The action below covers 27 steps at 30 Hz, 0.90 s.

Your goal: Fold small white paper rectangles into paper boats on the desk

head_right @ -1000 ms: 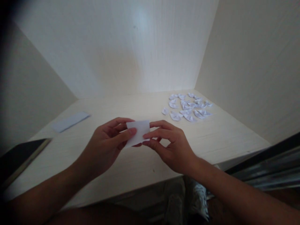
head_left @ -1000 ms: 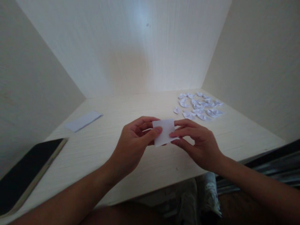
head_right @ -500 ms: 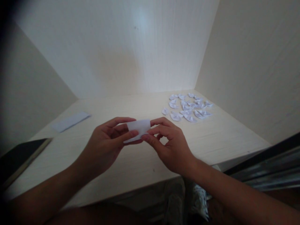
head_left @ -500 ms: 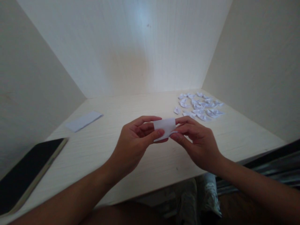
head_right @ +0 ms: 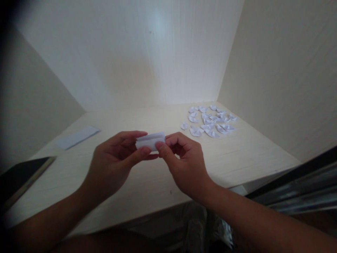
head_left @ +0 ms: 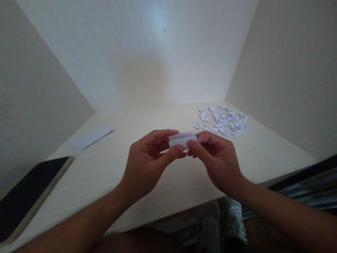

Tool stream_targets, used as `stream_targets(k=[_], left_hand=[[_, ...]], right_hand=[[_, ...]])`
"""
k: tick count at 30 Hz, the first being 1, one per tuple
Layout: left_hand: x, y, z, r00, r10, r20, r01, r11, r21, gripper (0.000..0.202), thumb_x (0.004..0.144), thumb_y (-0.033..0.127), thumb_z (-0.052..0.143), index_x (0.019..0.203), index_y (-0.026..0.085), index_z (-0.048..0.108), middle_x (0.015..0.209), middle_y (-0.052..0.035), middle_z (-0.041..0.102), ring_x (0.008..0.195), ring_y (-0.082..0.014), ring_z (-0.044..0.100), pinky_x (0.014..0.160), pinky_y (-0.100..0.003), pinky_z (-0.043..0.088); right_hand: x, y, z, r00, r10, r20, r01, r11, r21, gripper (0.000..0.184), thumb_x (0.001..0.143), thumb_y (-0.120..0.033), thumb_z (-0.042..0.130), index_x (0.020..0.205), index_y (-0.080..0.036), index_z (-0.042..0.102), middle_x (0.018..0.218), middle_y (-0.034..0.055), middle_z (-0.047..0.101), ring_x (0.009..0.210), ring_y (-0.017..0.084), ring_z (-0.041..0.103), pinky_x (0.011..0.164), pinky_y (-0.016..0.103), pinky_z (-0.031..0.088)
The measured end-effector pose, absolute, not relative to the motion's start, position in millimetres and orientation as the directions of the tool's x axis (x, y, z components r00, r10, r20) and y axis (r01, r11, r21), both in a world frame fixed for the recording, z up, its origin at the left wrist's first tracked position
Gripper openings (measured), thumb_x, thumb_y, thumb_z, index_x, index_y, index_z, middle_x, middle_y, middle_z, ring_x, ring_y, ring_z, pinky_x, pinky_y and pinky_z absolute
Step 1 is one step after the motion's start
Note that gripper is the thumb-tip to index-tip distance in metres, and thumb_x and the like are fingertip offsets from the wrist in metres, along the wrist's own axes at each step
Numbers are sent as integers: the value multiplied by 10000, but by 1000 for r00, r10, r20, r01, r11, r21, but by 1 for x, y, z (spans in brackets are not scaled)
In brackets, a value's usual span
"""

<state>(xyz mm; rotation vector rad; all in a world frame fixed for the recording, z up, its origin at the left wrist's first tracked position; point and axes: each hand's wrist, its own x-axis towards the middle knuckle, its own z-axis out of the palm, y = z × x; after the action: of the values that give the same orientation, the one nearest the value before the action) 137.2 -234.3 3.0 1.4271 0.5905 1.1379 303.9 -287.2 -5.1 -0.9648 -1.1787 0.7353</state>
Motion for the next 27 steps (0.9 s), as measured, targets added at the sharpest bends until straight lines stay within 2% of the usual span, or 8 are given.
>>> stream_targets(k=[9,18,27], left_hand=[[138,-236,9,359,883,301,-222,-232,947,219,794,190,859,976,220,741,906,-17,807,838,-214,791,766,-351,699],[137,-235,9,351,856,380,-238,-311,920,240,803,146,842,1012,192,734,793,9,801,801,-217,811,743,-330,713],[137,-236,12,361,836,414,-241,-345,907,221,802,63,823,968,199,768,794,38,816,690,-127,797,668,-156,669]], right_hand=[[302,-288,0,300,870,391,29,401,-916,225,830,-348,813,850,-219,629,743,-5,679,669,141,645,619,298,548],[300,-290,4,316,840,441,24,457,-889,141,825,-240,820,890,-207,700,798,-8,735,690,118,695,657,253,598],[299,-291,6,305,834,460,10,480,-877,69,836,-201,818,868,-216,759,792,-30,775,688,84,709,667,194,605]])
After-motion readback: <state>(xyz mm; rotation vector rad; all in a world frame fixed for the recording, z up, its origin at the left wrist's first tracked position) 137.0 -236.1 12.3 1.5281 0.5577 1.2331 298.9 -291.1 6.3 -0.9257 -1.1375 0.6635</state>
